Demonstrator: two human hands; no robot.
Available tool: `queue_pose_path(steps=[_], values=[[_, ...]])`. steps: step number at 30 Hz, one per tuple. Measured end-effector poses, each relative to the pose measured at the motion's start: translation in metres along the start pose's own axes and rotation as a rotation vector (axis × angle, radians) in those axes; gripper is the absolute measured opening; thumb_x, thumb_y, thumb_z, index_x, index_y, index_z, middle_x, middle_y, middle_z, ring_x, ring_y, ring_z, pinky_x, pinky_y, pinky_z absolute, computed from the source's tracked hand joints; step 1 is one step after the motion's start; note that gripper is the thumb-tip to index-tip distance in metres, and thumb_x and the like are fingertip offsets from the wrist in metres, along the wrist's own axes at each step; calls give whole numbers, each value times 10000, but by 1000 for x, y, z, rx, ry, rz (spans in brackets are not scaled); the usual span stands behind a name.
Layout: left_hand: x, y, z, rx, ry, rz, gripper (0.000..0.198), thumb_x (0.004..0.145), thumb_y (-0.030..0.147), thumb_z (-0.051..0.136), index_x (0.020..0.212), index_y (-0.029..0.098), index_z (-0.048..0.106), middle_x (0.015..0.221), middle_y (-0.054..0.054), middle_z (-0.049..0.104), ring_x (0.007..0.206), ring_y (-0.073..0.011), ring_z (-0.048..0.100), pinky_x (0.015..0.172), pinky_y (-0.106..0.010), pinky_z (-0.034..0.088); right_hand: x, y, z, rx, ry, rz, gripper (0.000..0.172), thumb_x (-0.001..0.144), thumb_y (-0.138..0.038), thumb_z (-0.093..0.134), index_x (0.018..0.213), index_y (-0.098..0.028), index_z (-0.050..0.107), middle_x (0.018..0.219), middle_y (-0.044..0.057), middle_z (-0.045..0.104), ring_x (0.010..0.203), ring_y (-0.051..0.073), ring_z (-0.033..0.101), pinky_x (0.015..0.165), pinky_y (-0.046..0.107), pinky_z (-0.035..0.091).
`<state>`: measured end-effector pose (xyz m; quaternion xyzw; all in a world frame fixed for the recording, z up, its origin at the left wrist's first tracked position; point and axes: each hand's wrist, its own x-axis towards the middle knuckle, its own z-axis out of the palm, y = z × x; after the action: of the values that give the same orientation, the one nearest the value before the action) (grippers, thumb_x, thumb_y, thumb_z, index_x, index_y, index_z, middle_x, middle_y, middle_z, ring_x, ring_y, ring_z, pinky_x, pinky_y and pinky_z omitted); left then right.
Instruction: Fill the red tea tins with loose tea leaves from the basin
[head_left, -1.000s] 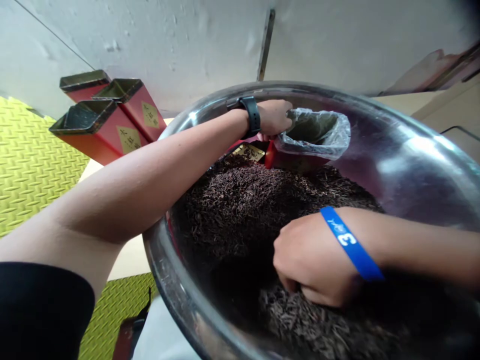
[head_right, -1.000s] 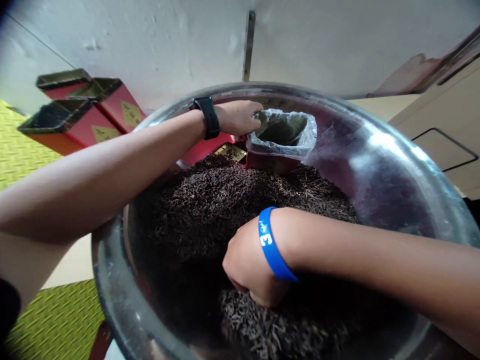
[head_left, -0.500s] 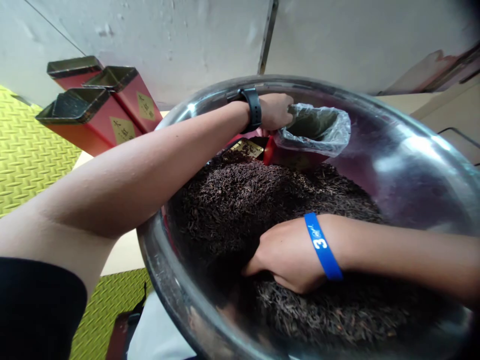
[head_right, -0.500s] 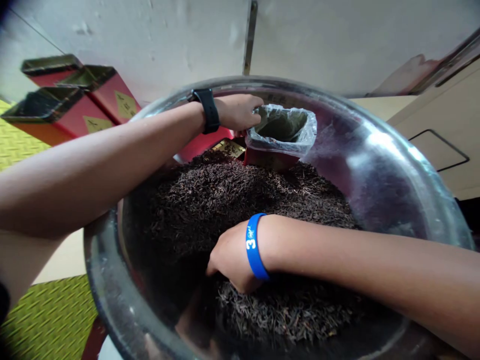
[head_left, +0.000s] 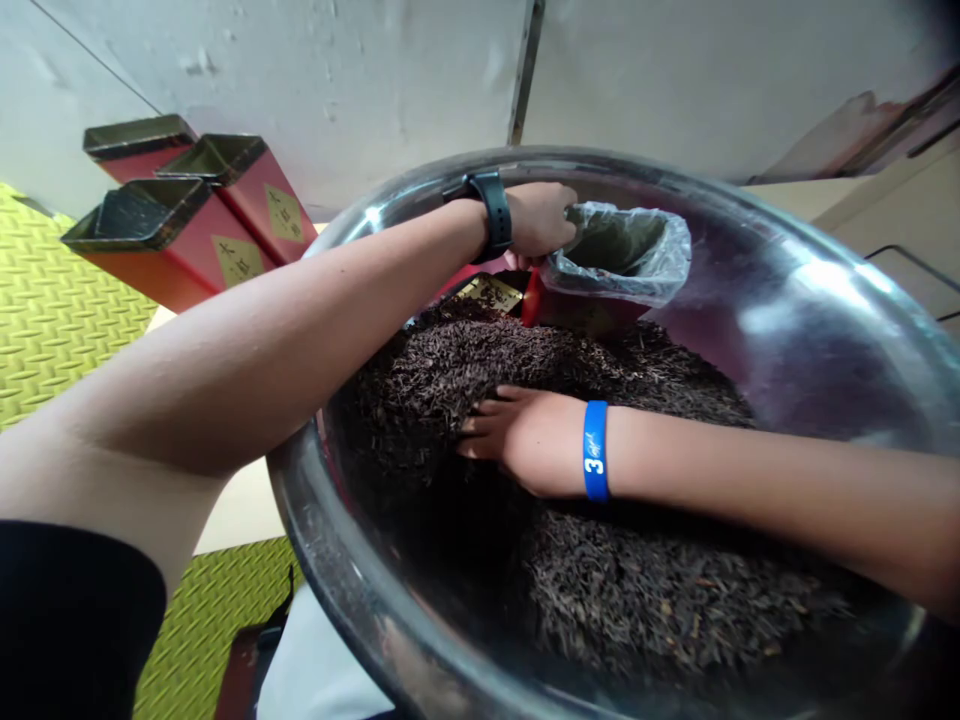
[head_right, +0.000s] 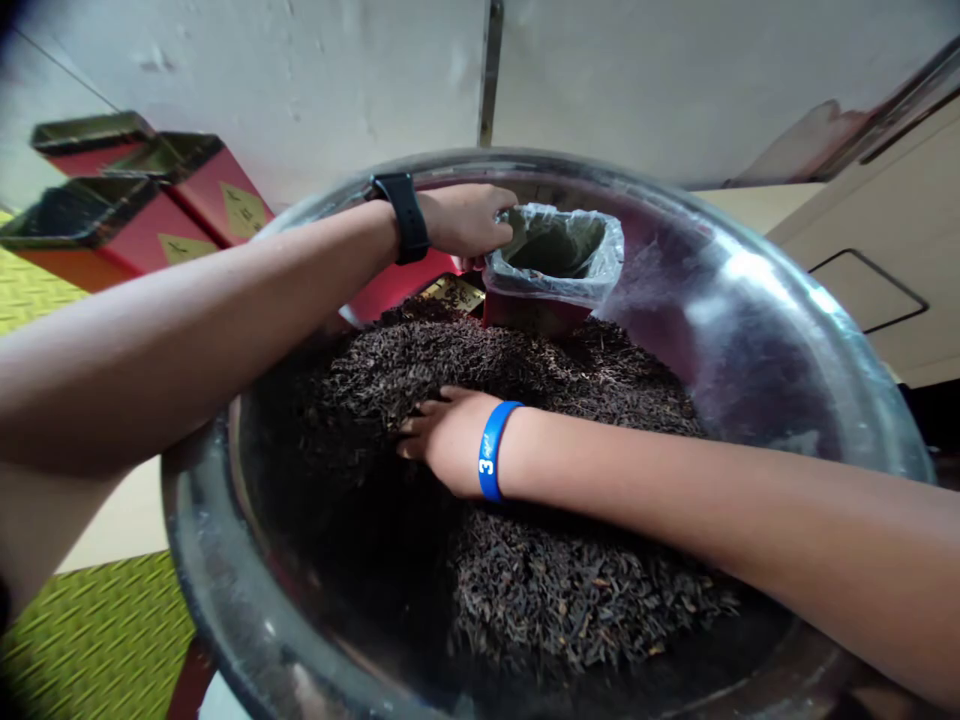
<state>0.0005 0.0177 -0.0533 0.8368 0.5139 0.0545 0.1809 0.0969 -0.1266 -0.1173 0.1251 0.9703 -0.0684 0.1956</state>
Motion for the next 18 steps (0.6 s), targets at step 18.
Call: queue_pose_path(steps=[18], values=[[-20,10,-5,-61,12,-97,396,833,259,422,1194,102,471,875,-70,607,855,-181,534,766,-281,398,-46,47,-20,-178,-28,782,479,891,-390,280,885,-71,637,799,188,649,739,271,640,638,342,443]])
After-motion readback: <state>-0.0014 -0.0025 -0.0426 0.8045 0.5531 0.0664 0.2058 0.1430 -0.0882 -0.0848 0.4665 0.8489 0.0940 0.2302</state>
